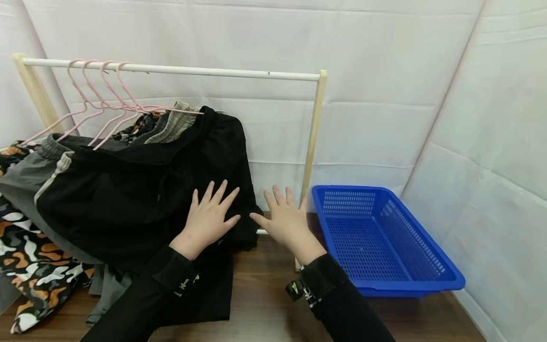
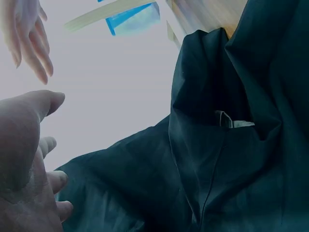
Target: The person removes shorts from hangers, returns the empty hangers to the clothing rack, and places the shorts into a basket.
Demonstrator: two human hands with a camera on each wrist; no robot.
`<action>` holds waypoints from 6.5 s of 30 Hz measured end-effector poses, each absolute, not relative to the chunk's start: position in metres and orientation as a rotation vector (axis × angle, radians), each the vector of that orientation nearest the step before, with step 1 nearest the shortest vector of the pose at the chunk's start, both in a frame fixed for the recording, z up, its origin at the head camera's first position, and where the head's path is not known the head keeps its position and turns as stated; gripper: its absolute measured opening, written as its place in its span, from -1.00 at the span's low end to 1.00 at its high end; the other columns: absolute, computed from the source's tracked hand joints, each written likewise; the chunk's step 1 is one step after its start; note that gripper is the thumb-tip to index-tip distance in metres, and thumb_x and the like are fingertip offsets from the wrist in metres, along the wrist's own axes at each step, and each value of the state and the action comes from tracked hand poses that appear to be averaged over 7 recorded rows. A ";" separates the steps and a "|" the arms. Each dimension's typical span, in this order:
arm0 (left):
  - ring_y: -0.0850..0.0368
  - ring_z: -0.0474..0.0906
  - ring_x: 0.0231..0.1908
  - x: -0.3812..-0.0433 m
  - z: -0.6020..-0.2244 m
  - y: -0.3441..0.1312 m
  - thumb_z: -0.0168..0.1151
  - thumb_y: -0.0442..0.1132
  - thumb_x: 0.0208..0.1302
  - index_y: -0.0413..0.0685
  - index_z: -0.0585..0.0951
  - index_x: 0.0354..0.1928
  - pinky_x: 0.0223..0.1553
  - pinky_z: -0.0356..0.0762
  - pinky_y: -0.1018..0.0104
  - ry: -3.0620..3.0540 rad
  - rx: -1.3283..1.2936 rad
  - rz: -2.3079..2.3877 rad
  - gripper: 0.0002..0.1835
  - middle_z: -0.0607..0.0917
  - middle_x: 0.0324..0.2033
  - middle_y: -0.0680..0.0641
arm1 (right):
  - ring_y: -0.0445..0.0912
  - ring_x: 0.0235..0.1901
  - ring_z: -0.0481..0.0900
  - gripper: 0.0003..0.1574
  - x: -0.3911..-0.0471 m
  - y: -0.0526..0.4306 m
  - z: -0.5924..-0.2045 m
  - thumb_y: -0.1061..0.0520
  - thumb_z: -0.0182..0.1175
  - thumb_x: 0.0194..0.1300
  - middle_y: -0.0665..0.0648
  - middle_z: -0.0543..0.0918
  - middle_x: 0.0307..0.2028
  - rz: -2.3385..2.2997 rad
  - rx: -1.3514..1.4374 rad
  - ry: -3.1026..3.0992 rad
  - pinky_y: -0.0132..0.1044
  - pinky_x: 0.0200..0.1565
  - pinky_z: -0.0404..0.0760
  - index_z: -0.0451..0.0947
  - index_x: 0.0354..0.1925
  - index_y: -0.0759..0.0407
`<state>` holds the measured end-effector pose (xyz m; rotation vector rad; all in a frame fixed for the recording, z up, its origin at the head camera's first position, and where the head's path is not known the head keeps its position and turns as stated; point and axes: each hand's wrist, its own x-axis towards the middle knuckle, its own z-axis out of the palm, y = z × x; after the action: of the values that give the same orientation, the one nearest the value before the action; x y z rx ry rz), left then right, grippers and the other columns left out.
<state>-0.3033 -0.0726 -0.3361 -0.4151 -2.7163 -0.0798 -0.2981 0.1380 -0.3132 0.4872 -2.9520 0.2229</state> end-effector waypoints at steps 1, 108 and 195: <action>-0.20 -0.13 0.47 -0.303 -0.336 -0.073 0.09 0.22 0.37 0.24 0.15 0.52 0.33 -0.20 -0.33 -2.716 -0.416 -0.076 -0.25 0.03 0.50 -0.11 | 0.14 0.49 -0.32 0.03 -0.298 0.138 -0.313 -0.56 -0.22 0.34 0.09 -0.12 0.53 0.220 0.488 -2.951 0.36 0.26 -0.49 -0.08 0.55 -0.08; -0.41 0.48 -0.54 -0.225 -0.280 -0.231 -0.02 -0.13 0.52 -0.29 0.62 -0.05 -0.57 0.31 -0.21 -1.942 0.431 -0.495 -0.64 0.67 -0.34 -0.38 | 0.01 -0.02 0.58 -0.67 -0.236 0.149 -0.318 -0.02 0.15 0.40 0.05 0.70 -0.13 0.838 0.389 -2.537 0.02 -0.06 0.53 0.66 0.01 0.09; -0.07 0.34 -0.60 -0.210 -0.294 -0.223 0.18 -0.06 0.32 -0.28 0.71 -0.27 -0.41 0.19 0.18 -1.611 -0.279 -0.640 -0.63 0.59 -0.56 -0.24 | 0.15 0.42 0.06 -0.21 -0.228 0.194 -0.302 -0.05 0.11 0.45 0.20 0.15 0.43 1.038 0.297 -2.259 0.28 0.26 0.10 0.07 0.51 0.01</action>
<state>-0.2101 -0.2234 -0.2939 -0.2790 -1.6106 -0.6396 -0.2283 0.1944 -0.3020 0.2967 -2.2591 1.0382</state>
